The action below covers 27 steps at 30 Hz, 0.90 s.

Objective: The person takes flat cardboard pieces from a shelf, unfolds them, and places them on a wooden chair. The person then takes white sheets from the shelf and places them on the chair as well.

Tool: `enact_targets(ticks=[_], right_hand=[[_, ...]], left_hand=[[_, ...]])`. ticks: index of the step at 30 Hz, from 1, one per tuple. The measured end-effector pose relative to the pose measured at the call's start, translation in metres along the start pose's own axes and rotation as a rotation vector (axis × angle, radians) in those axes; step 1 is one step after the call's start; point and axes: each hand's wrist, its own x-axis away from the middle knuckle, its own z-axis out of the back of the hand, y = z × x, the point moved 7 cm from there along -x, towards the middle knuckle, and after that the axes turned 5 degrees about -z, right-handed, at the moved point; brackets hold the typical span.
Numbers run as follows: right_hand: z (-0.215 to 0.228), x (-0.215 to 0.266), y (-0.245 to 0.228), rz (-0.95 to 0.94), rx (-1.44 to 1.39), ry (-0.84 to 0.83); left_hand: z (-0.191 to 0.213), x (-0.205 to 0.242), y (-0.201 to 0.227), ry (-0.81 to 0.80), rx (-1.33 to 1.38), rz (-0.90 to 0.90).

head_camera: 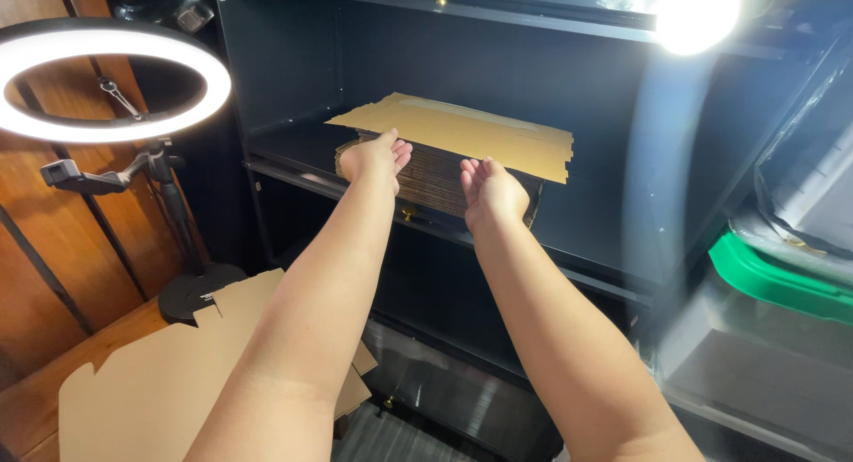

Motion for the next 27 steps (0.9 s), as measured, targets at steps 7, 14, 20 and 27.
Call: enact_targets(ticks=[7, 14, 20, 27], right_hand=[[0.007, -0.019, -0.003, 0.015, -0.085, 0.024], [0.008, -0.032, -0.007, 0.062, -0.165, -0.092], [0.005, -0.009, -0.004, 0.059, -0.213, -0.181], [0.007, 0.024, 0.024, 0.001, -0.287, -0.25]], left_hand=[[-0.006, 0.022, 0.006, -0.06, -0.03, 0.02], [-0.006, 0.009, 0.002, -0.042, -0.003, 0.015], [-0.015, 0.028, 0.005, -0.102, -0.023, 0.002], [0.0, 0.035, 0.007, -0.084, 0.062, -0.145]])
